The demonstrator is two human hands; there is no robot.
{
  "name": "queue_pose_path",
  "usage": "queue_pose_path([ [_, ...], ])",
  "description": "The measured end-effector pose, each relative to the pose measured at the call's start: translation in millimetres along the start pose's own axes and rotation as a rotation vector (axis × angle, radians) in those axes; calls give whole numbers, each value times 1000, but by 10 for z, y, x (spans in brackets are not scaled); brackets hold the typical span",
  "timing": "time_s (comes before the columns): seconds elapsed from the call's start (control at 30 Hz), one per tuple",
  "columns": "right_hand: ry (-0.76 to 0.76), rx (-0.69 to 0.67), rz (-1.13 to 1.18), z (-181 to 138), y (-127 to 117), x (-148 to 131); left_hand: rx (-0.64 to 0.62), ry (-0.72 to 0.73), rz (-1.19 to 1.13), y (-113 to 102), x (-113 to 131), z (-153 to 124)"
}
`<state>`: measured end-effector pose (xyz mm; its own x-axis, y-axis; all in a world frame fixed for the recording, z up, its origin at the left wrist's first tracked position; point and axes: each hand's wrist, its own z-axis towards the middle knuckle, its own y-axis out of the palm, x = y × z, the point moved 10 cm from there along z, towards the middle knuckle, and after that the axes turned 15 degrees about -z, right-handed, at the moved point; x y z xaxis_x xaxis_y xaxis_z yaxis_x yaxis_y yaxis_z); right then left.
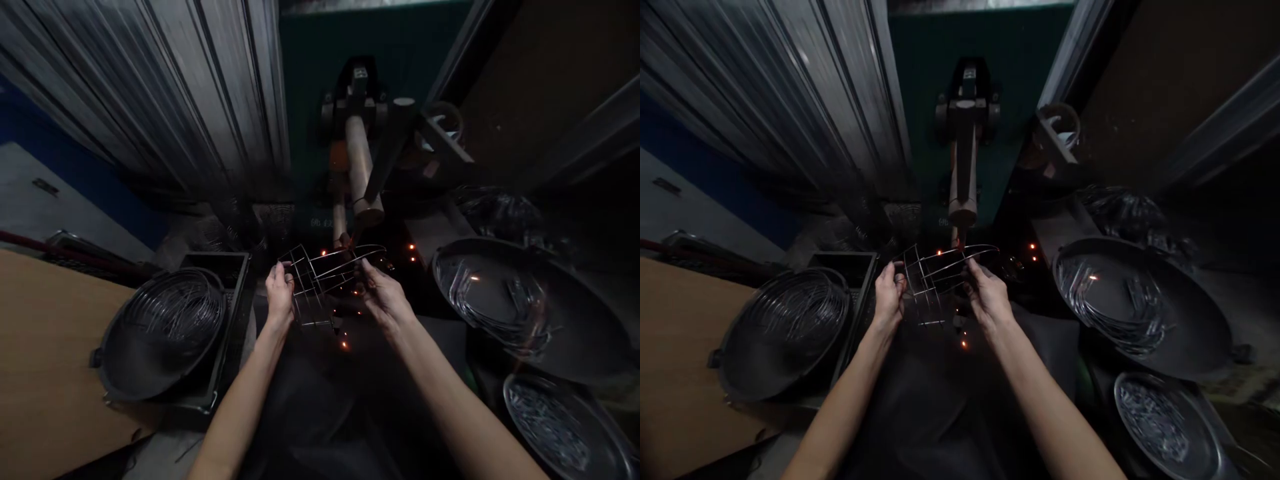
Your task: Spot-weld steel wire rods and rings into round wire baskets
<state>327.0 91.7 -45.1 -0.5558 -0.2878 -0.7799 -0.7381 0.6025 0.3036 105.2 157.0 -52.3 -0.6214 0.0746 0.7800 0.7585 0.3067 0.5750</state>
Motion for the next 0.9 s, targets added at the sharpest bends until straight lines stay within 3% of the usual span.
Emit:
queue_pose_path([
  [0.47, -21, 87, -38, 35, -667, 207, 11, 16, -22, 27, 88, 85],
  [0.9, -22, 89, -63, 24, -794, 174, 13, 44, 30, 83, 99, 161],
])
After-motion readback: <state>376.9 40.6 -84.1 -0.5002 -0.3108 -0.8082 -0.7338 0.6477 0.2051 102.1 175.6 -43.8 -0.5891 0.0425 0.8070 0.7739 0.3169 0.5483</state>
